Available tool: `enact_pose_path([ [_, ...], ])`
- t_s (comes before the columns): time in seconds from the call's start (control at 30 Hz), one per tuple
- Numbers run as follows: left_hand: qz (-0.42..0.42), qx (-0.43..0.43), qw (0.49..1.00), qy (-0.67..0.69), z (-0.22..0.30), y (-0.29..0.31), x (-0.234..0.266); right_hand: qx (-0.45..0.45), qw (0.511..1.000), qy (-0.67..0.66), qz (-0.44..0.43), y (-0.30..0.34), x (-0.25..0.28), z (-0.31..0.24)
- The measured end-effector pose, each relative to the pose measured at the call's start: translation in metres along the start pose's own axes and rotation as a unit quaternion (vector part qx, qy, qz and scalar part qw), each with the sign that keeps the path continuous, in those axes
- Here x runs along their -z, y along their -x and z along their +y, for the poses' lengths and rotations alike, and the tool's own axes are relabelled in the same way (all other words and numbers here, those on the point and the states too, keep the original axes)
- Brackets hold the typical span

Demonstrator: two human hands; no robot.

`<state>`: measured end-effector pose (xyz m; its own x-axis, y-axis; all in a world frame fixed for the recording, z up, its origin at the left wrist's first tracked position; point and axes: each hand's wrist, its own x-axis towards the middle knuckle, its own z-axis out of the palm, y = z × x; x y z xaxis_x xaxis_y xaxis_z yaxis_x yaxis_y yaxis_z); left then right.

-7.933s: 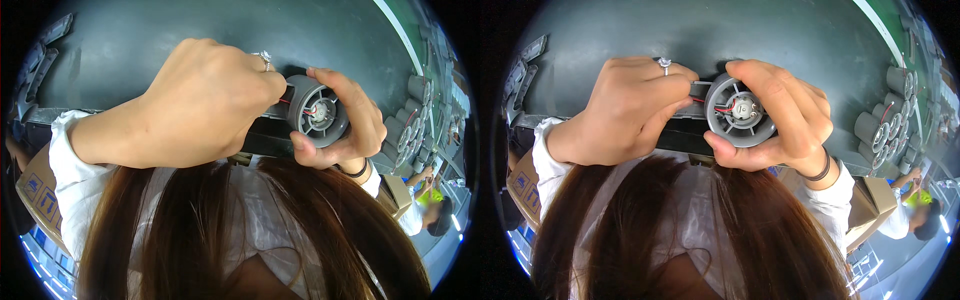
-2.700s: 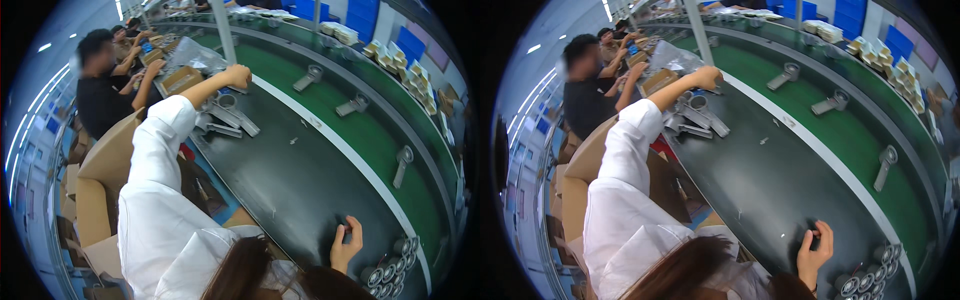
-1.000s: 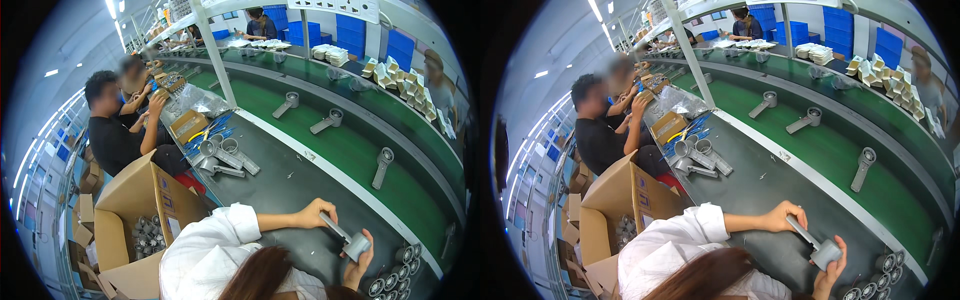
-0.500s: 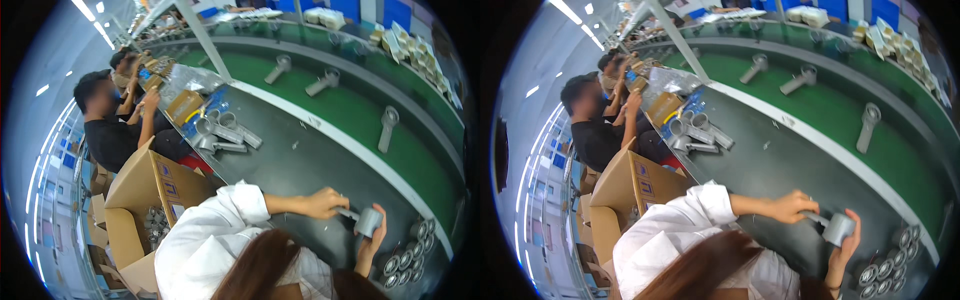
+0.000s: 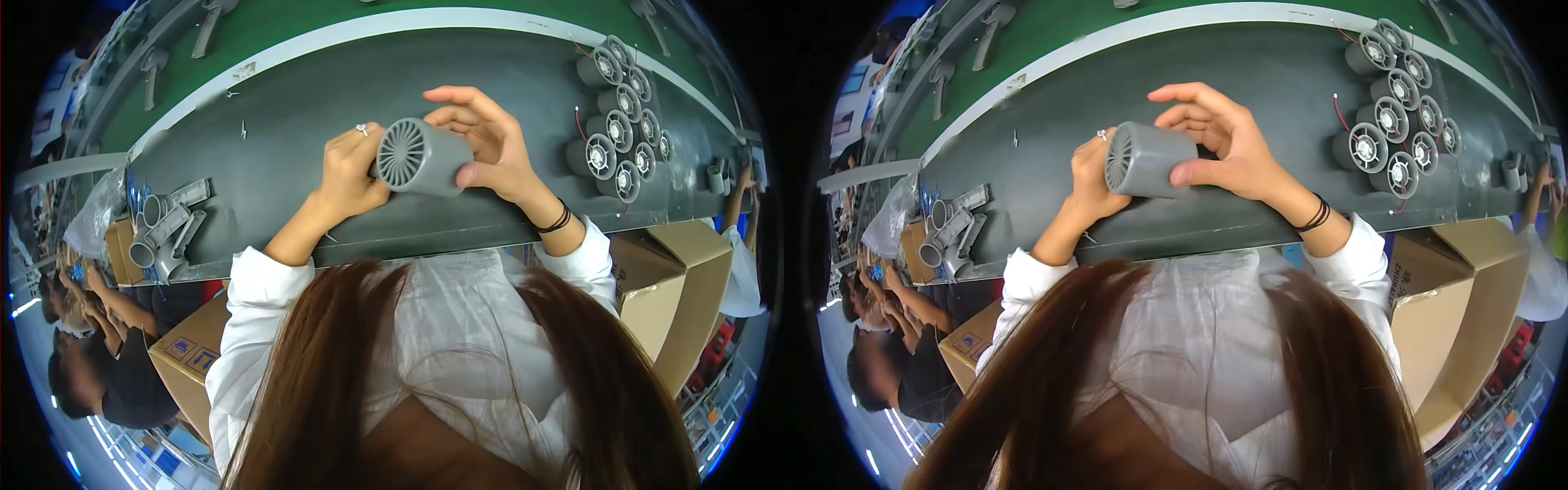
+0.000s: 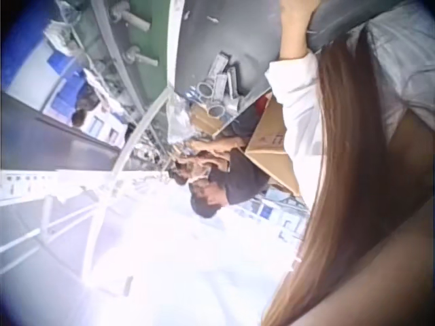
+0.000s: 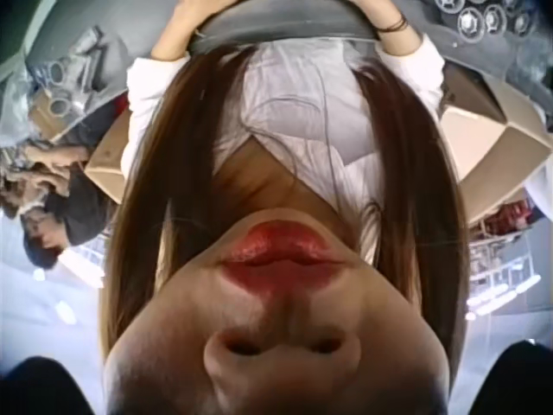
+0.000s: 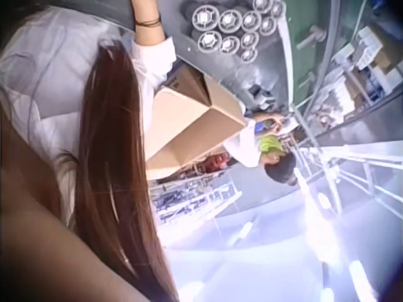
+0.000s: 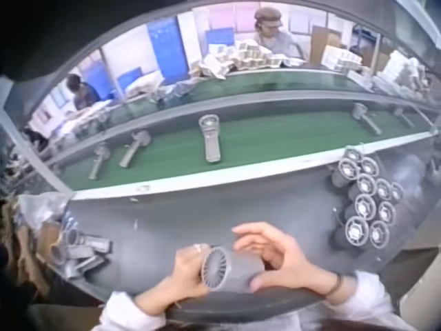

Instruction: Assembling internal components and housing for handheld mini fans on an assembly line.

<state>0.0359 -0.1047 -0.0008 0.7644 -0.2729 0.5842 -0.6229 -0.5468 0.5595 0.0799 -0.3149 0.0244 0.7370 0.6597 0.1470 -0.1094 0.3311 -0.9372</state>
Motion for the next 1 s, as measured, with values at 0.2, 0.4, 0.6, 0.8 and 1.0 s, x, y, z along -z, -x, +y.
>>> enact_pose_path([
  [0.2, -0.001, 0.005, 1.000, -0.003, -0.002, 0.002, 0.000, 0.009, 0.999, -0.036, -0.021, 0.000, -0.003, -0.001],
  [0.4, 0.004, -0.005, 1.000, 0.016, -0.011, 0.007, 0.001, 0.010, 0.999, -0.039, -0.031, -0.001, -0.006, 0.001],
  [0.6, -0.008, 0.014, 0.997, 0.077, -0.012, 0.010, 0.000, 0.011, 0.999, -0.037, -0.038, 0.002, -0.005, -0.007],
  [0.8, 0.000, 0.338, 0.846, 0.413, 0.013, 0.000, 0.008, 0.055, 0.998, 0.001, -0.025, 0.002, 0.006, -0.009],
  [1.0, 0.026, 0.356, 0.460, 0.813, -0.010, 0.004, 0.015, 0.251, 0.803, 0.502, 0.201, 0.000, 0.030, -0.038],
])
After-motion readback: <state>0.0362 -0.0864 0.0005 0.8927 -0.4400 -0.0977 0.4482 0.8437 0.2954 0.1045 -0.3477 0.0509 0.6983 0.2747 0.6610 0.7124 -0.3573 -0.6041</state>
